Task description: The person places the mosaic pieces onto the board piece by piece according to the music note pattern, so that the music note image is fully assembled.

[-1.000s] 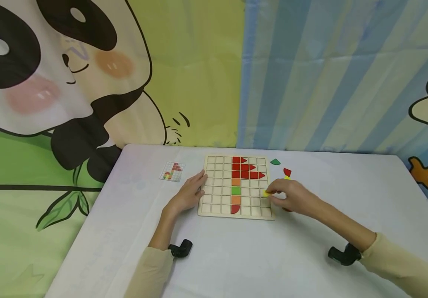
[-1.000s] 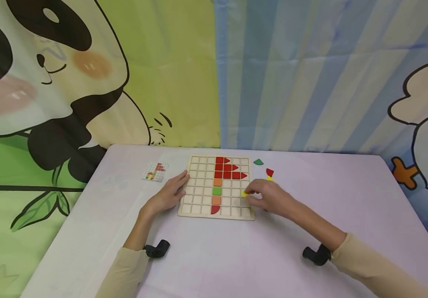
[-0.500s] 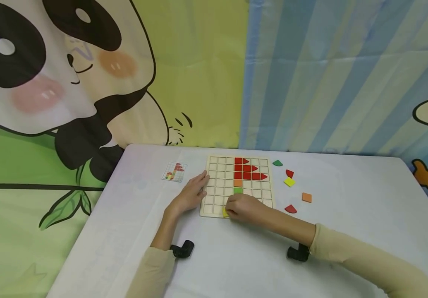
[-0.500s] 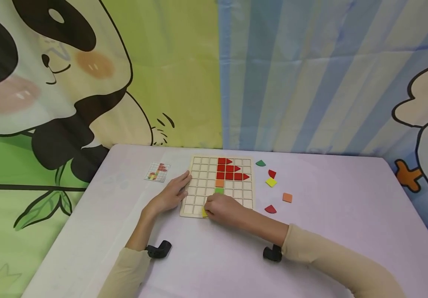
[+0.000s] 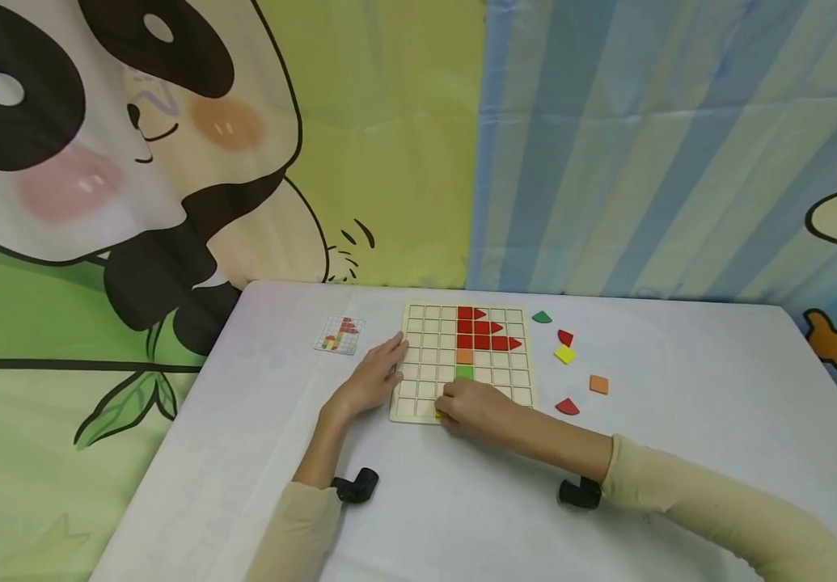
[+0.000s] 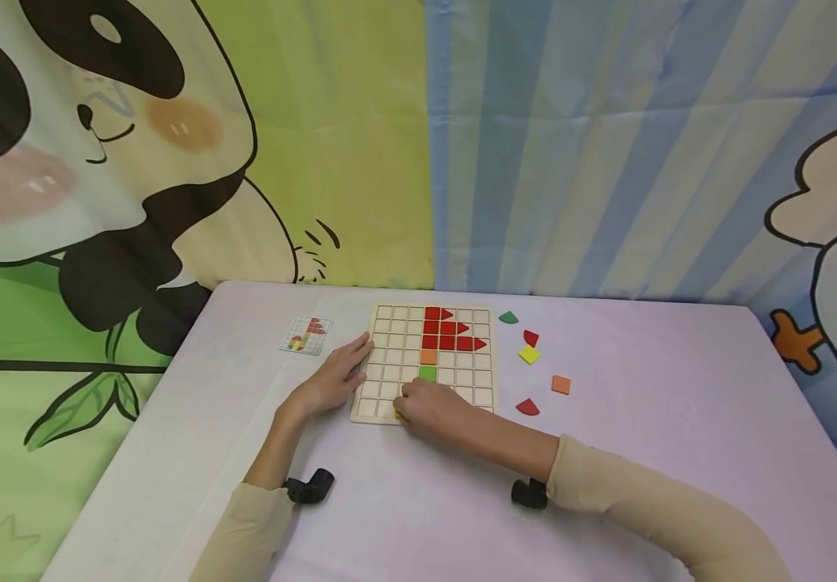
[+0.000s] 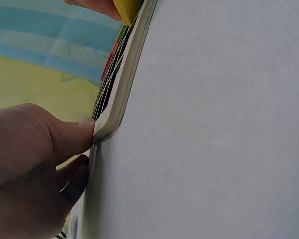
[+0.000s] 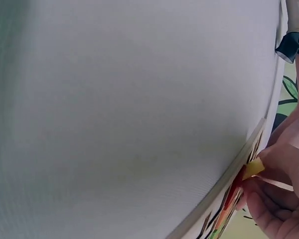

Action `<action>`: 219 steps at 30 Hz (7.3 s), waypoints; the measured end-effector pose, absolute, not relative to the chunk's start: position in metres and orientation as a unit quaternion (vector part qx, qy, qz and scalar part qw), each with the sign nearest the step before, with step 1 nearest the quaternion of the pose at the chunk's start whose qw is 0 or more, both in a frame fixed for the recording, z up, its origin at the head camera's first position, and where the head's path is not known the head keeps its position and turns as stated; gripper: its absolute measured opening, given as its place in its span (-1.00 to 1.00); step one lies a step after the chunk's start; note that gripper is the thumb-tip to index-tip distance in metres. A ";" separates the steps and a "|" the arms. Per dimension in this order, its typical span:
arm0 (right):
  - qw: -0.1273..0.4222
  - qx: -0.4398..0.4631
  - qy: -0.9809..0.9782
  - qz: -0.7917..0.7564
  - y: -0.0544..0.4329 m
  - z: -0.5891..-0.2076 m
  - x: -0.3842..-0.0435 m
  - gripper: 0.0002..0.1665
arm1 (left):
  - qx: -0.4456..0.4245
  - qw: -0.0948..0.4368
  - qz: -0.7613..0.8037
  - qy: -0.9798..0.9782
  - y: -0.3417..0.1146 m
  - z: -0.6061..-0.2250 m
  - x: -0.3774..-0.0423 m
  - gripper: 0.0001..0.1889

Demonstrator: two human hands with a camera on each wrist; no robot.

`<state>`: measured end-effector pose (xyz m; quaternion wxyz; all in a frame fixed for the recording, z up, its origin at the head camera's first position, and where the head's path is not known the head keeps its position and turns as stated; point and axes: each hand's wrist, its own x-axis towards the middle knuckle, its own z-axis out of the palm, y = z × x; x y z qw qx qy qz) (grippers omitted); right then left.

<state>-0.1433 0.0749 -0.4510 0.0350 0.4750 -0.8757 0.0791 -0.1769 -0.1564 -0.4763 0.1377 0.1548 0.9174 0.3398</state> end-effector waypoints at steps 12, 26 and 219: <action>-0.017 0.452 -0.884 0.114 0.073 -0.446 -0.147 -0.89 | 0.150 0.142 0.335 0.919 -0.156 -0.477 -0.178 -0.38; 0.066 0.517 -0.853 -0.007 0.078 -0.450 -0.138 -0.92 | 0.151 0.138 0.332 0.921 -0.155 -0.476 -0.176 -0.38; -0.095 0.226 -0.957 0.157 0.243 -0.447 -0.240 -0.69 | 0.126 0.144 0.345 0.919 -0.153 -0.475 -0.174 -0.39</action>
